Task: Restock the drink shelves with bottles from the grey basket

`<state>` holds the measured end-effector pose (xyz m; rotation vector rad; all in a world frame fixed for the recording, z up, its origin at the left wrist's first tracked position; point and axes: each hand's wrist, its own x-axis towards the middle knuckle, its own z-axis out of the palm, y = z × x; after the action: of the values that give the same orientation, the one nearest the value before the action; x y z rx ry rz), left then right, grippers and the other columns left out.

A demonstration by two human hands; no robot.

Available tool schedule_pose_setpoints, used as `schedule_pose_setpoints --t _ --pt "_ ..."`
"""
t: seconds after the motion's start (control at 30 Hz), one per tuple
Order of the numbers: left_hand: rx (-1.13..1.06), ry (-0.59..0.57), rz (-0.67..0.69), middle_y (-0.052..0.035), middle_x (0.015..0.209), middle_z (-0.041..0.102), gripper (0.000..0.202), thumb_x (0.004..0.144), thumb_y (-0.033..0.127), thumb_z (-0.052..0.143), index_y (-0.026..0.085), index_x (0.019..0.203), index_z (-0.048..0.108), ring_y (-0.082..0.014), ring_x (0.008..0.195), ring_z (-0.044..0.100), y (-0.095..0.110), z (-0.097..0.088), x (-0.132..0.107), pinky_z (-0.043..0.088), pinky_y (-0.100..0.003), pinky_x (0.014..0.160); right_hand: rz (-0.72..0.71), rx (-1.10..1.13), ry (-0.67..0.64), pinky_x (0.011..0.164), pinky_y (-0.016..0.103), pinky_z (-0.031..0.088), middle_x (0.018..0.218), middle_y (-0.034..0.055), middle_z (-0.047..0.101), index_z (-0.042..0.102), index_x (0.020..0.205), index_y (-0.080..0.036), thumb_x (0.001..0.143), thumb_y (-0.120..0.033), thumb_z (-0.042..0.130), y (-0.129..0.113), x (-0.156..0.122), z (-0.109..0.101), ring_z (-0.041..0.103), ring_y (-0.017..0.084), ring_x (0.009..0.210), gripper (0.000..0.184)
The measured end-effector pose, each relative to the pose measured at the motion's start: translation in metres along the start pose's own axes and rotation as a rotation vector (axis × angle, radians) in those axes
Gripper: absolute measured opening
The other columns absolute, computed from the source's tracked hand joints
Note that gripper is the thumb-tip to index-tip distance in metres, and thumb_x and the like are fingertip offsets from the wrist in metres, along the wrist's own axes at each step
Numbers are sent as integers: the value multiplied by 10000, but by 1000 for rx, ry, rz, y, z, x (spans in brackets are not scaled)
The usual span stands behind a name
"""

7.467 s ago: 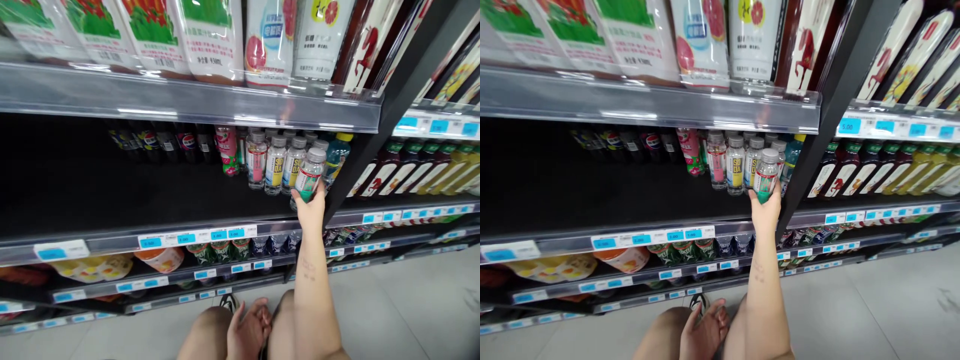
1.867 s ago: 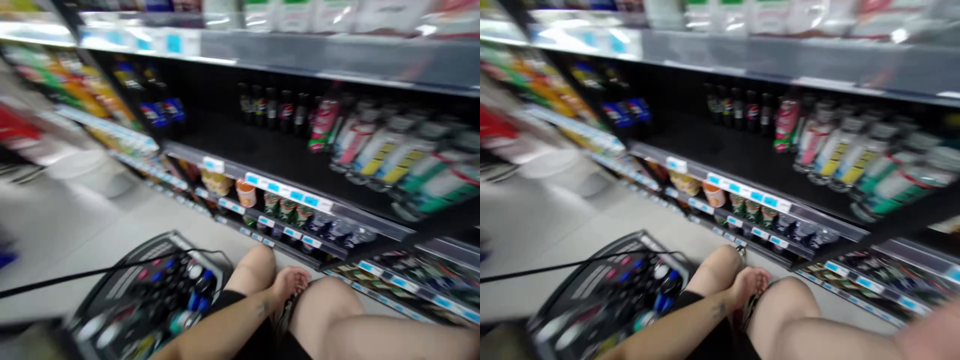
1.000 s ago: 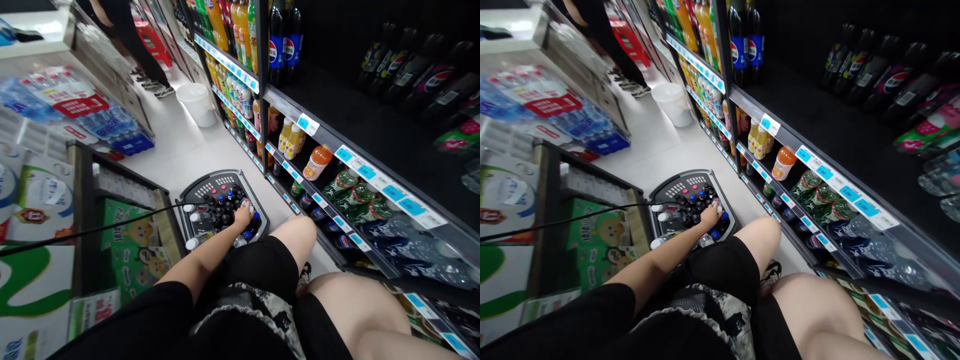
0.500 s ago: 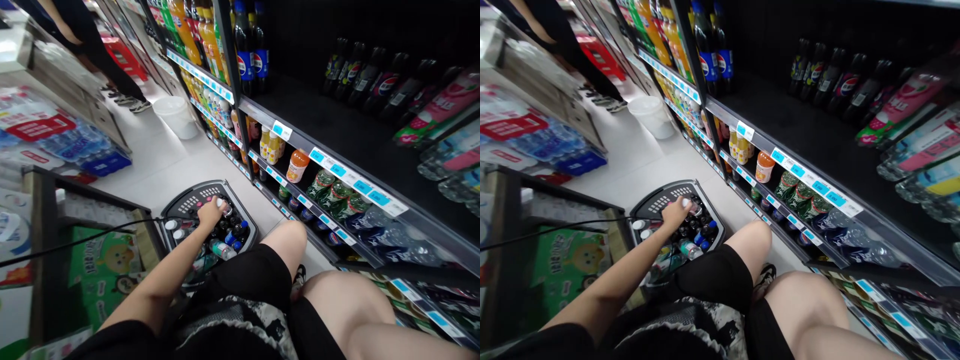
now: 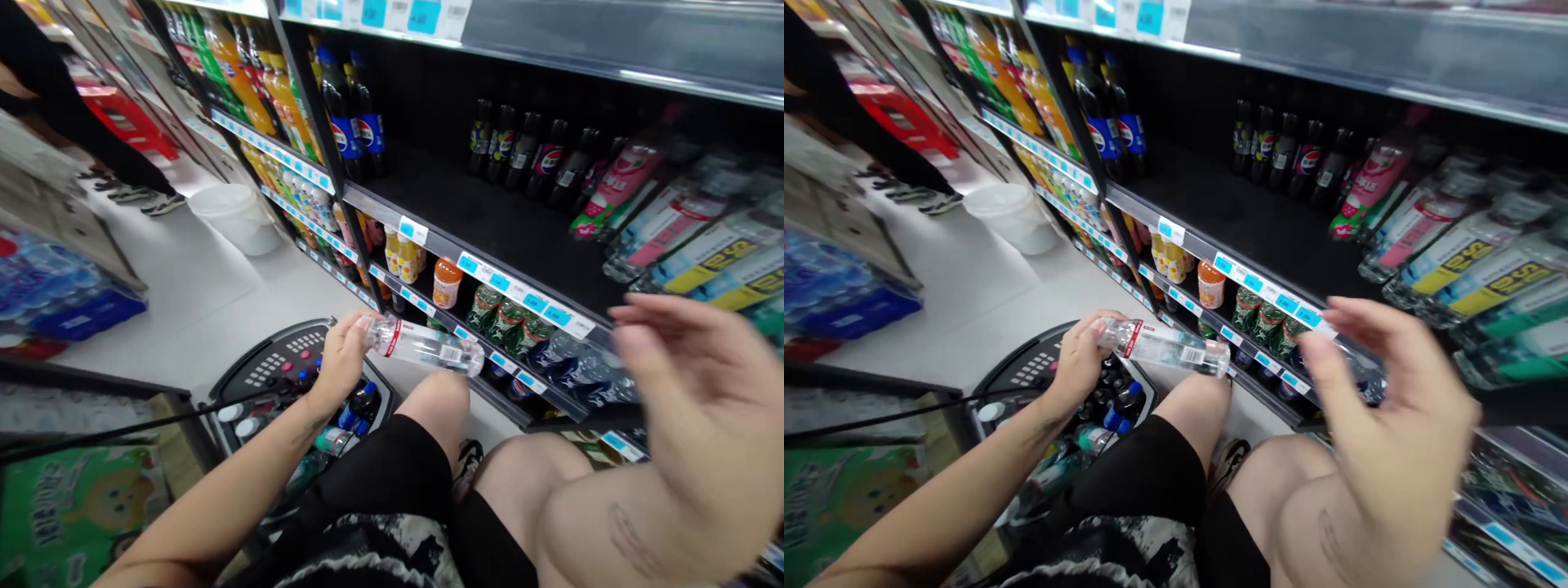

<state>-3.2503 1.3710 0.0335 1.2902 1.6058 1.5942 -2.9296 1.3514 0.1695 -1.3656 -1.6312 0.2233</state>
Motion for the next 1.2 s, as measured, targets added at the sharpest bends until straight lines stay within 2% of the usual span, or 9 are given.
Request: schedule_pose_setpoints --t 0.1,0.27,0.4,0.53,0.73,0.87,0.93,1.07,1.2 --pt "-230 -86 -99 21 595 473 373 876 498 527 151 879 664 -84 459 281 17 23 -4 200 -212 439 -124 -66 -317 1032 532 540 1361 18 651 619 1370 -352 912 -577 696 6 -2 10 627 309 1240 516" --pt "-326 -173 -32 0 681 557 423 913 557 566 150 931 682 -63 472 272 44 41 -17 214 -205 451 -166 -223 -793 1125 490 486 1523 102 526 345 1629 -247 762 -366 904 2 -10 39 511 338 1389 1039" --pt "-280 -187 25 -5 684 574 451 923 585 561 153 898 689 -73 475 299 61 47 -26 242 -223 451 -134 -257 -932 1076 476 492 1429 138 585 323 1621 -180 807 -318 889 -11 -7 56 567 332 1310 1001" --pt "-231 -236 48 -10 719 596 456 911 602 586 159 870 687 -84 501 349 59 54 -26 276 -239 467 -117 -281 -1032 867 382 515 1192 91 693 511 1404 -175 775 -278 905 -9 4 63 676 301 1080 749" --pt "-604 -296 -363 59 530 352 543 897 692 560 169 978 685 -85 465 232 8 96 -27 202 -230 463 -97 -452 -1055 662 319 370 964 76 712 592 1060 -186 704 -295 844 8 17 73 688 314 900 449" --pt "-978 -462 -970 -42 751 638 425 927 579 543 177 929 680 -140 609 526 -56 139 -69 415 -268 591 -87 -457 -969 640 306 325 937 70 703 543 979 -190 714 -316 812 20 26 75 682 307 892 398" --pt "-1020 -708 -1173 -80 860 700 402 846 556 644 162 907 700 -181 739 623 -85 155 -94 474 -295 698 -93 -434 -924 632 302 315 928 65 699 526 987 -192 725 -350 810 22 32 75 677 306 887 417" --pt "-1133 -1035 -1133 -161 1078 736 637 740 678 699 118 1040 747 -279 978 679 -109 165 -110 516 -371 884 -85 -347 -834 638 297 317 934 57 698 505 1039 -205 736 -427 817 26 32 84 668 293 866 488" --pt "-1178 -766 -1091 -72 1050 756 676 637 735 777 227 1081 746 -295 972 694 -108 160 -99 548 -400 861 87 -178 -731 648 299 345 866 23 675 481 978 -218 688 -482 845 47 1 109 645 261 791 535"
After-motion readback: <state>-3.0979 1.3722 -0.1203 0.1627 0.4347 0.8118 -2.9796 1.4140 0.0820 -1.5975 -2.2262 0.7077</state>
